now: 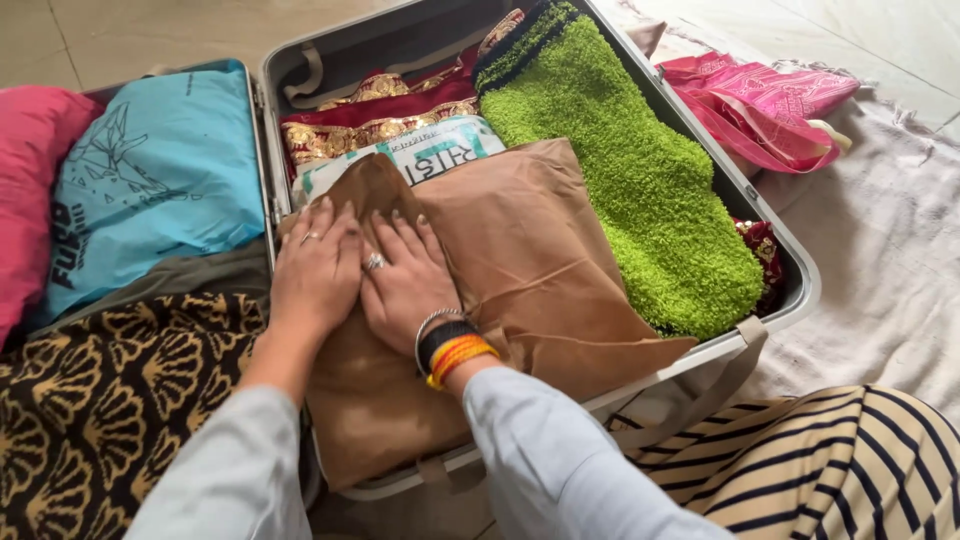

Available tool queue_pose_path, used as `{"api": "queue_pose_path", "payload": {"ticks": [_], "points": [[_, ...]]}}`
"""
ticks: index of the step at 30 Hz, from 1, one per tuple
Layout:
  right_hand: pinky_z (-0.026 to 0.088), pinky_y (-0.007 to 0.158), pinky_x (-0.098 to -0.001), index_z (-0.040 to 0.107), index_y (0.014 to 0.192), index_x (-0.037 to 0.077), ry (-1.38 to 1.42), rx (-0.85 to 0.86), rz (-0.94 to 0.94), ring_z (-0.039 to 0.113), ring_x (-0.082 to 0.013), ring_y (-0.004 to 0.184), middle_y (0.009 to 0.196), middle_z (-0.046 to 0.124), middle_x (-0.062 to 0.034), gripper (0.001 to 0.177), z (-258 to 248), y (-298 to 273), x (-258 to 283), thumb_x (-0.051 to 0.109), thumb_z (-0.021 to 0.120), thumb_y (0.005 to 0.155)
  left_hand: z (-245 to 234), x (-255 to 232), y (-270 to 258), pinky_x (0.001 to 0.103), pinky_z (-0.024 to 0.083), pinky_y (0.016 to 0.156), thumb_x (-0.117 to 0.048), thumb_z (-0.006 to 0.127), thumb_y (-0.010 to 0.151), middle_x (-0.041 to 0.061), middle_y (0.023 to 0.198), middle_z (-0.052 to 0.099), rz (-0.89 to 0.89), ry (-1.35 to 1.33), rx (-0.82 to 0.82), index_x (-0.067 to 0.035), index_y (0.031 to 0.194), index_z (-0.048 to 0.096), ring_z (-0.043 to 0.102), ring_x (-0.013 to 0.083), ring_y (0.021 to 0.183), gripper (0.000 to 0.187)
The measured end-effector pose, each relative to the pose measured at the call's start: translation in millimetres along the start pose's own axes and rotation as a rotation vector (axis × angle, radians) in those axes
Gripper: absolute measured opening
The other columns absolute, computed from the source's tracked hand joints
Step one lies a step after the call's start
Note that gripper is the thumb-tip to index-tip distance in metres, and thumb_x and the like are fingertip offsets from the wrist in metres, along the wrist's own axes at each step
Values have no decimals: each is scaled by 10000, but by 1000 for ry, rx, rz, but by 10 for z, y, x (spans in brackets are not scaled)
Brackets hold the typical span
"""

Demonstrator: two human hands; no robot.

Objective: The person is packing various clothes, sweaters, and paper bags into a suitcase laid out on a tiled floor.

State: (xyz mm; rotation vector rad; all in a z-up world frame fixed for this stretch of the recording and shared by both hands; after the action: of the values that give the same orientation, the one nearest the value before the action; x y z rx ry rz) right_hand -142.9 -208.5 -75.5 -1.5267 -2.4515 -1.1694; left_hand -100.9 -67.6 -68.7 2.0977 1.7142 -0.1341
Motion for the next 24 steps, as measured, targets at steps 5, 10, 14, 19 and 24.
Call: {"api": "queue_pose_path", "payload": {"ticks": [5, 10, 14, 19, 24], "points": [[295, 1320, -496, 670, 1278, 161, 57, 53, 90, 504, -303, 1462, 1494, 601, -80, 374, -175, -40, 9, 307, 566, 950, 7, 17, 131, 524, 240, 1194, -508, 306, 1048, 162, 1617, 343, -69, 65, 118, -202, 1565, 408, 284, 429, 1469, 609], [290, 1270, -524, 526, 1386, 208, -68, 153, 2, 454, -347, 1457, 1514, 533, -92, 535, -720, -359, 316, 448, 602, 913, -64, -223, -12, 551, 294, 1123, -568, 329, 1020, 172, 1652, 291, -149, 277, 113, -273, 1605, 335, 307, 439, 1458, 656], [196, 1256, -529, 267, 1627, 173, -114, 224, -120, 298, -415, 1515, 1648, 306, -204, 860, -616, -599, 210, 617, 523, 936, -60, -107, -286, 517, 289, 1205, -525, 490, 1066, 201, 1635, 369, -174, -96, -213, -132, 1580, 392, 338, 410, 1502, 655], [150, 1284, -503, 226, 1646, 191, -152, 241, -143, 224, -386, 1567, 1708, 215, -178, 858, -509, -660, 125, 644, 472, 959, -322, -360, -1045, 531, 370, 1094, -586, 756, 818, 254, 1544, 415, -451, -312, -198, -51, 1548, 351, 425, 422, 1388, 992], [130, 1295, -498, 271, 1649, 223, -166, 232, -125, 221, -349, 1582, 1718, 226, -136, 701, -472, -686, 120, 497, 465, 1033, -307, -248, -1042, 518, 488, 989, -689, 881, 645, 243, 1290, 640, -798, -118, 8, -9, 1320, 617, 617, 420, 1203, 994]]}}
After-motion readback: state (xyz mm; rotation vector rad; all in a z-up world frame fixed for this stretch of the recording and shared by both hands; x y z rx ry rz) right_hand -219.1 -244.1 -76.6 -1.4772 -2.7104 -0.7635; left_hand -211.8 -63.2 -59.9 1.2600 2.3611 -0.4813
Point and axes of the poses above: each hand's wrist, its own y-axis towards the middle knuckle, its own z-axis out of the palm, x = y × z, the point moved 3 cm from there along y, towards the middle knuckle
